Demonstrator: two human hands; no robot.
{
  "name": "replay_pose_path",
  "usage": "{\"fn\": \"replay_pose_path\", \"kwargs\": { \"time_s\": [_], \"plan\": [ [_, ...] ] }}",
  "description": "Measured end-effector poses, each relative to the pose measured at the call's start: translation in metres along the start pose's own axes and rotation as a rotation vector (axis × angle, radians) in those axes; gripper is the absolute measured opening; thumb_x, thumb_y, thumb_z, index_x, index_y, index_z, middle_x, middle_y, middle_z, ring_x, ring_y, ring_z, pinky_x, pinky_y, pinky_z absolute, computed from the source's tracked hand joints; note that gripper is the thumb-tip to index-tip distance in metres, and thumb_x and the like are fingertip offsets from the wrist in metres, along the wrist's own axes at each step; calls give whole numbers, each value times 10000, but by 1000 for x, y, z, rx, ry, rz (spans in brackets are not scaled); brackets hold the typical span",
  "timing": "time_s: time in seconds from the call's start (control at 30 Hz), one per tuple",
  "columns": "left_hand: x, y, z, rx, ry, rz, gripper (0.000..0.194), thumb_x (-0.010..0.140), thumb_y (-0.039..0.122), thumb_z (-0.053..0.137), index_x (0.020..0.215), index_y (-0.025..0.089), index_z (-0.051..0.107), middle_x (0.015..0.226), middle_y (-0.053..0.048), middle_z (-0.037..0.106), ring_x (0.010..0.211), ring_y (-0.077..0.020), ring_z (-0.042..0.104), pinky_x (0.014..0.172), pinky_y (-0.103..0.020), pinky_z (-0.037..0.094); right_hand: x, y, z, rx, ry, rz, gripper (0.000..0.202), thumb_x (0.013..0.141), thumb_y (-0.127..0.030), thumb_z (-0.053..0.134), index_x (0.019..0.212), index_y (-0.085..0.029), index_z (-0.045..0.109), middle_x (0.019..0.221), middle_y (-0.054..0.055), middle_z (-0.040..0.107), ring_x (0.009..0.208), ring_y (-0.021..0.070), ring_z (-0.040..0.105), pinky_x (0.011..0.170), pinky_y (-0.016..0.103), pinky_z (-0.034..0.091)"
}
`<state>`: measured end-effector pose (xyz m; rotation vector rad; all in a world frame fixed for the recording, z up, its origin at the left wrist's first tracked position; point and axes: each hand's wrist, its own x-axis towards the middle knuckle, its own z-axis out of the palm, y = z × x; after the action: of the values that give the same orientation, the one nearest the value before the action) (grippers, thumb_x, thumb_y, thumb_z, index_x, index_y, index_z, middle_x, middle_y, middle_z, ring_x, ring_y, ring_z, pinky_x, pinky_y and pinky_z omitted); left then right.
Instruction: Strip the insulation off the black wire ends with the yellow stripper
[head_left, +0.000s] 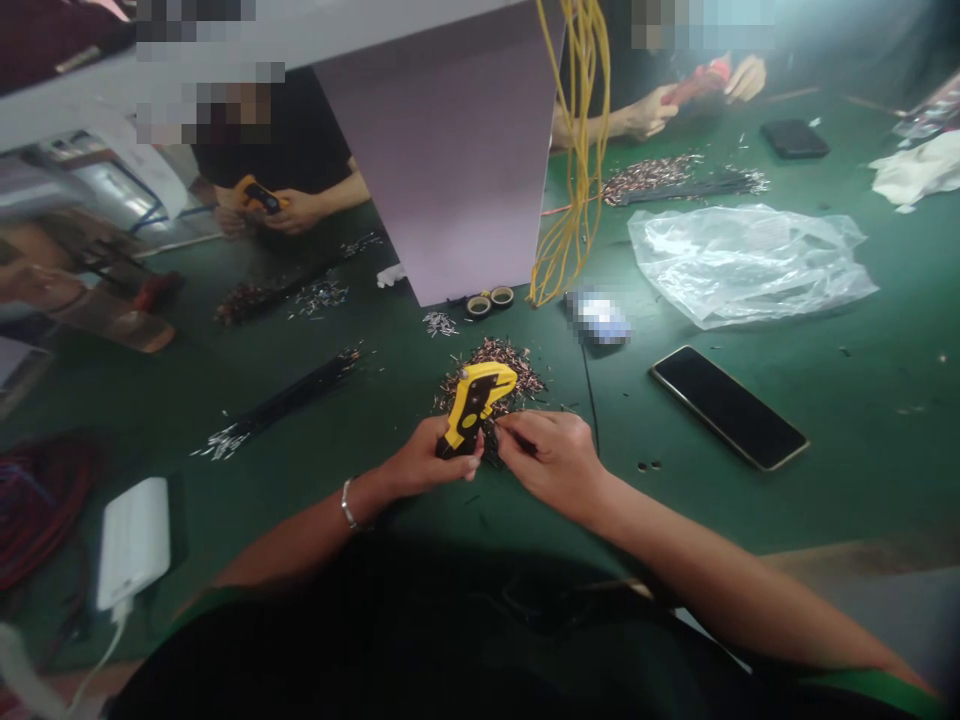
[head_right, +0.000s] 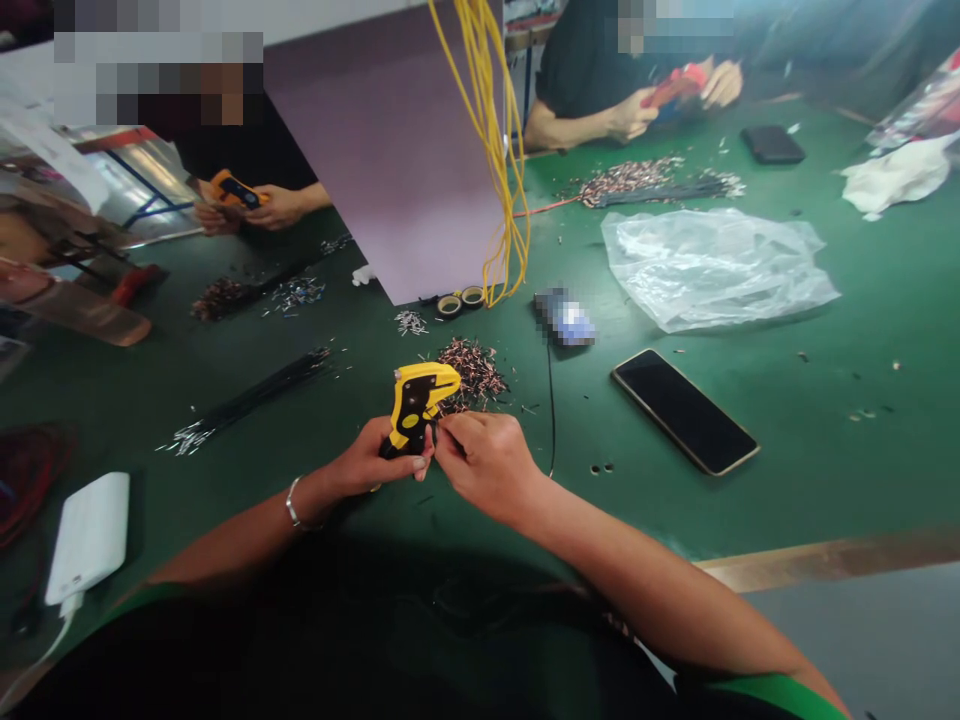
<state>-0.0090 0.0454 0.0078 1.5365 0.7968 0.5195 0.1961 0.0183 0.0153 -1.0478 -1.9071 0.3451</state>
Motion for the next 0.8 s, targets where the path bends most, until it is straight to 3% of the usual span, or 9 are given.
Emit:
{"fn": "replay_pose_path", "kwargs": {
  "time_s": [0.23, 0.47, 0.53, 0.67, 0.8],
  "plan": [
    [-3, -6, 6, -39, 116, -67, 239, 798, 316, 720, 789, 137, 562, 539, 17, 584, 487, -100, 535, 529, -229, 458, 0, 0, 1, 52, -36, 63, 277, 897, -149, 503, 690, -174, 686, 591, 32, 671, 512, 121, 591, 543, 245, 449],
    [-2, -16, 2, -261, 207, -66, 238, 786, 291, 736, 820, 139, 556, 512, 33, 559, 417, -102, 509, 452, -244, 456, 0, 6, 0, 231, -34, 317, 191, 833, -215, 592, 807, -185, 779, 687, 34, 748, 591, 144, 660, 591, 265, 506],
    [-1, -14, 1, -390, 165, -68, 236, 738, 240, 753, 854, 128, 582, 594, 10, 587, 479, -122, 551, 499, -280, 495, 1, 9, -2, 292, -28, 414, 198, 830, -243, 604, 835, -188, 794, 672, 28, 744, 580, 141, 652, 577, 267, 506],
    [3, -5, -5, -608, -33, -101, 270, 644, 176, 715, 890, 102, 629, 707, -45, 620, 571, -167, 597, 569, -341, 518, 7, 19, -8, 420, -28, 608, 224, 816, -318, 629, 897, -196, 799, 553, -15, 664, 439, 100, 526, 462, 250, 451],
    [5, -2, -10, -694, -217, -113, 378, 580, 199, 708, 940, 100, 650, 770, -89, 647, 644, -214, 618, 644, -398, 529, 11, 28, -15, 498, -4, 603, 263, 829, -308, 588, 968, -188, 776, 588, -17, 651, 461, 98, 535, 491, 258, 478]
  ]
}}
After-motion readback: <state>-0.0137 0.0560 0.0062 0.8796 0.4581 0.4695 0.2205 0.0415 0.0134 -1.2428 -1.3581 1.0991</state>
